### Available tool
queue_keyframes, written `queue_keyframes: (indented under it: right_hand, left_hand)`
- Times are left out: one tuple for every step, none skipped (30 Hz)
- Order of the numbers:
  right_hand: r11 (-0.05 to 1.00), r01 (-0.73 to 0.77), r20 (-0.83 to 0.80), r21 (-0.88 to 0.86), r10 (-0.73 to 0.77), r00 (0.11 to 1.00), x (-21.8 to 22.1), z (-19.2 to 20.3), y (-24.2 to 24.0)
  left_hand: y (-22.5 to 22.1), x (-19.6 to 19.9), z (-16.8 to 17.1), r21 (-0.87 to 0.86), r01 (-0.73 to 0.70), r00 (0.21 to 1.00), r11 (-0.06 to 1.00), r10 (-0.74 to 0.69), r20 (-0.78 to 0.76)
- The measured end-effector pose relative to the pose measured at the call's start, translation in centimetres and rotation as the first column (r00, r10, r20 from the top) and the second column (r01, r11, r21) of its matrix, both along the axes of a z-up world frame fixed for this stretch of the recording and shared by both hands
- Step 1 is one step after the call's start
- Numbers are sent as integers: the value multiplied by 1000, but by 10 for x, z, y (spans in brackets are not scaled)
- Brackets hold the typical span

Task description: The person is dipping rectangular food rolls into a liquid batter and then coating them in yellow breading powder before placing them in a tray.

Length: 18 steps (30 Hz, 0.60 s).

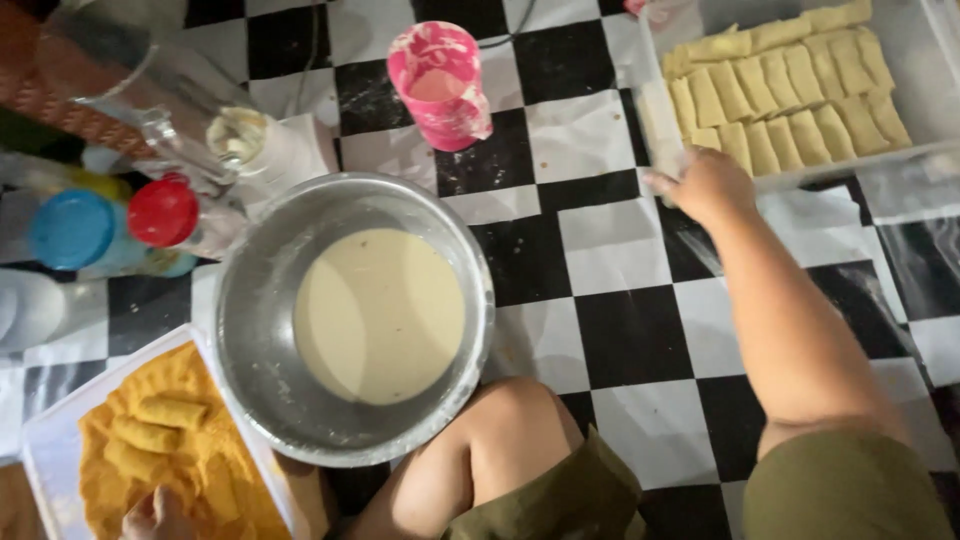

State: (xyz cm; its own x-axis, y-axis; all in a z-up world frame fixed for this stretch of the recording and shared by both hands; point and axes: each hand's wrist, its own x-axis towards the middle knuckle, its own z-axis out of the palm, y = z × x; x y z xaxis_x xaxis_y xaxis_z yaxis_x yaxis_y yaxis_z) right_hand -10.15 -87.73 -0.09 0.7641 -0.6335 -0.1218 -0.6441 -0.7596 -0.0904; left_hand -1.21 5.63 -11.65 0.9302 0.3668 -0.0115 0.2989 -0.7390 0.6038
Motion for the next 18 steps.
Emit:
queue_keyframes:
  right_hand:
    - [1000,-12,7,-3,12,1000,4,-16,-6]
    - [992,46,2,-116,-46,999,9,-29,-13]
    - [968,105,6,-227,-106,994,15,-42,-19]
    - [968,93,18,-231,-91,996,15,-40,-19]
    - [960,96,-4,-264,-100,995,15,-38,-18]
    - [949,99,-23,-298,-110,994,18,-36,-19]
    - [949,87,-9,-304,-95,995,18,-20,-20]
    - [955,108,-42,-277,-124,991,16,-6,-21]
    - [959,130,-76,-251,-153,985,15,7,-25]
    - [959,129,-78,-251,-152,985,9,13,-14]
    - [949,74,-28,-306,-86,996,3,17,-5]
    - [930,29,15,-366,-26,1000,-7,23,0]
    - [929,35,9,-370,-34,999,-13,22,22]
    - [939,1,52,-345,18,999,-17,22,42]
    - [946,-34,95,-323,68,993,-22,22,60]
    - [946,-20,88,-322,51,995,-24,23,89]
    - [982,5,32,-191,2,999,-25,24,117]
    - [998,34,-25,-59,-35,999,-22,25,145]
  left_hand:
    - [-4,-1,6,-3,-12,1000,1000,12,7]
    - [-9,-1,11,108,-53,996,993,60,-60]
    - [-12,-1,17,218,-86,986,972,114,-121]
    - [-4,1,3,212,-103,986,972,128,-111]
    - [4,3,-10,224,-84,994,971,99,-56]
    - [11,8,-24,237,-68,998,969,70,1]
    - [10,5,-22,229,-87,996,969,86,14]
    - [8,4,-20,211,-68,998,975,68,10]
    - [5,4,-18,192,-49,999,980,49,7]
    - [6,6,-15,193,-49,999,980,50,4]
    - [4,7,-13,149,-57,998,987,56,16]
    - [-2,12,-14,100,-56,998,993,54,24]
    - [-14,8,1,97,-47,999,994,46,18]
    - [-30,8,16,51,-101,994,994,103,-26]
    - [-46,7,31,9,-157,985,988,157,-74]
    - [-44,7,26,10,-140,987,990,140,-81]
    - [-43,7,21,42,-125,990,991,127,-57]
    - [-41,6,15,72,-117,992,991,119,-30]
